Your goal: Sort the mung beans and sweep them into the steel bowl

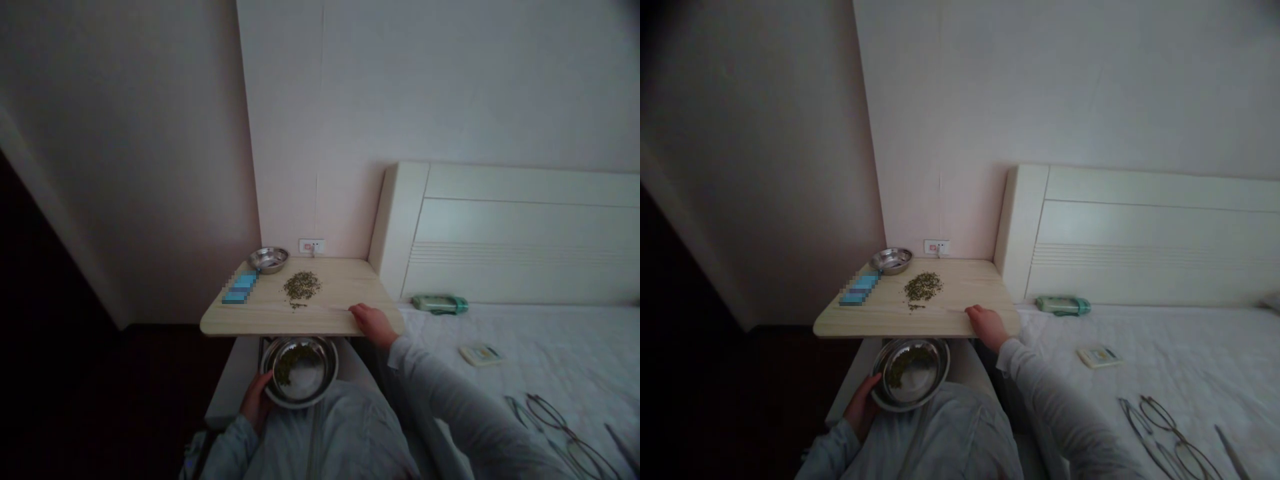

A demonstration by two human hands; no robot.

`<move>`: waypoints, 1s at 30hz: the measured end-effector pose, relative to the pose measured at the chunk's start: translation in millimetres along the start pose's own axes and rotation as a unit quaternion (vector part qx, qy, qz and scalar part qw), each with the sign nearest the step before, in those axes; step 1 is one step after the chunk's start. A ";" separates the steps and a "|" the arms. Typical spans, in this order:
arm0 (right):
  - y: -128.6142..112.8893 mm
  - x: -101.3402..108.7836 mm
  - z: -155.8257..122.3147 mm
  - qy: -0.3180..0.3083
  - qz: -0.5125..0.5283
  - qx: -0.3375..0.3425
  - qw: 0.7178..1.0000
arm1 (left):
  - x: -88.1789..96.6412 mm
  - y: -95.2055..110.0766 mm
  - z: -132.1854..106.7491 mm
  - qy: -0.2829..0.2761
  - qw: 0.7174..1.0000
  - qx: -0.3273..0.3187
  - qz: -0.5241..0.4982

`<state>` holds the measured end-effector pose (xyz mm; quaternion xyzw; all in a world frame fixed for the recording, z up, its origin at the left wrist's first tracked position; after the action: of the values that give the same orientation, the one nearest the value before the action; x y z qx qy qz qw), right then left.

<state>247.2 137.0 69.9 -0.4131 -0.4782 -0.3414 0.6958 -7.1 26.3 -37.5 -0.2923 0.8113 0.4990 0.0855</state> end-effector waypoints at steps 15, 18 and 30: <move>45.3 -1.4 65.6 0.218 0.321 -0.228 0.893 | 0.2 3.7 -4.4 0.013 1.000 -0.009 0.007; 60.9 6.5 59.0 0.286 0.534 -0.312 0.732 | -0.4 3.4 -4.4 0.014 1.000 -0.004 0.001; -25.0 -18.9 75.1 0.274 0.651 -0.235 0.668 | 0.5 4.9 -4.4 0.003 1.000 -0.008 0.016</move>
<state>190.9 195.6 73.3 -0.6570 0.2205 -0.0007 0.7209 -9.7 23.9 -31.9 -0.2817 0.8121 0.5058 0.0727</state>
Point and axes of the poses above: each hand's wrist, its own z-axis towards the middle knuckle, its own x-axis out of the back of the hand, y = z × x, the point moved 3 cm from there along z, towards the middle knuckle, and after that the axes turned 10 degrees about z, right-handed, at the moved point
